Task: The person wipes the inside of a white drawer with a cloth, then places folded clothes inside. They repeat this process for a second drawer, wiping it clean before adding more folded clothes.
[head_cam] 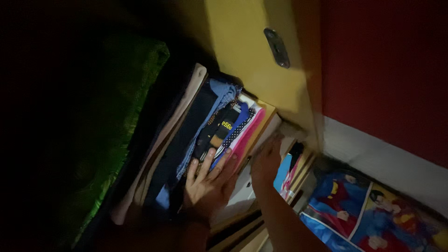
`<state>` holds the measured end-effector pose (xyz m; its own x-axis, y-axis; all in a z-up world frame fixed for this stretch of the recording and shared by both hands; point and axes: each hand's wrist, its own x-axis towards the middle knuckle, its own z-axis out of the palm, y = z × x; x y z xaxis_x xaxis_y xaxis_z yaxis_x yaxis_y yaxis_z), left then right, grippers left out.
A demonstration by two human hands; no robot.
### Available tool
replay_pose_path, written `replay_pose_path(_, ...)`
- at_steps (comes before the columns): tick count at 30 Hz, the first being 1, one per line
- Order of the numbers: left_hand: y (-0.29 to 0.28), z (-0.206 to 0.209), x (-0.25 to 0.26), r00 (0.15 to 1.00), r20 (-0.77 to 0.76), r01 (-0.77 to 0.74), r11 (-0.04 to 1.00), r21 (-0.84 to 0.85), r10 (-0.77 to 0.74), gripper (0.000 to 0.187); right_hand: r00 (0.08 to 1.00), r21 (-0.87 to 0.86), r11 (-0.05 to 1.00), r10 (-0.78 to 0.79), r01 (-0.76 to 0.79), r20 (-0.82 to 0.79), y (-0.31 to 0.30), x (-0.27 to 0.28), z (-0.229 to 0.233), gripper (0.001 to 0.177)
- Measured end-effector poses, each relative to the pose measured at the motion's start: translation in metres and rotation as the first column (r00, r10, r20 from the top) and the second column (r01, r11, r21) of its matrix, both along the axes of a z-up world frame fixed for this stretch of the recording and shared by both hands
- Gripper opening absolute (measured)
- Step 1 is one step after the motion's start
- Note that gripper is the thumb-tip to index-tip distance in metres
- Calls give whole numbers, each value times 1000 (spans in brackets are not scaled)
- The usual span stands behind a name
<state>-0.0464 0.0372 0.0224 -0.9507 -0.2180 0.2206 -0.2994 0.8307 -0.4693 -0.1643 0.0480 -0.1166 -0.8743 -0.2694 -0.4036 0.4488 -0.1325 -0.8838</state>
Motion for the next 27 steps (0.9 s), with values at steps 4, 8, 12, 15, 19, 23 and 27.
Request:
replay_pose_path(4, 0, 2, 0, 999, -43, 27, 1000, 3, -26, 44, 760, 40, 827, 496, -561, 421, 40, -4, 1, 55)
replay_pose_path(8, 1, 2, -1, 998, -42, 41, 999, -9, -41, 46, 898, 96, 943, 333, -319, -289, 52, 7, -23, 51)
replay_pose_path(12, 2, 4, -2, 1000, 4, -11, 1000, -3, 11, 46, 666, -1, 994, -77, 113, -742, 15, -3, -41, 39)
replay_pose_path(15, 4, 2, -5, 999, -27, 22, 1000, -2, -22, 43, 938, 20, 991, 130, -130, -321, 8, 2, -57, 46)
replay_pose_path(19, 3, 2, -2, 998, -53, 28, 1000, -10, -29, 43, 839, 301, 844, 509, -443, -192, 30, 25, -71, 54)
replay_pose_path(23, 1, 6, 1, 1000, -7, -2, 1000, 27, 2, 44, 840, -27, 843, 533, -538, -97, 64, 71, -25, 55)
replay_pose_path(27, 4, -1, 1, 1000, 5, -3, 1000, 20, 3, 47, 966, -239, 949, 159, -206, -202, 49, 62, -4, 57)
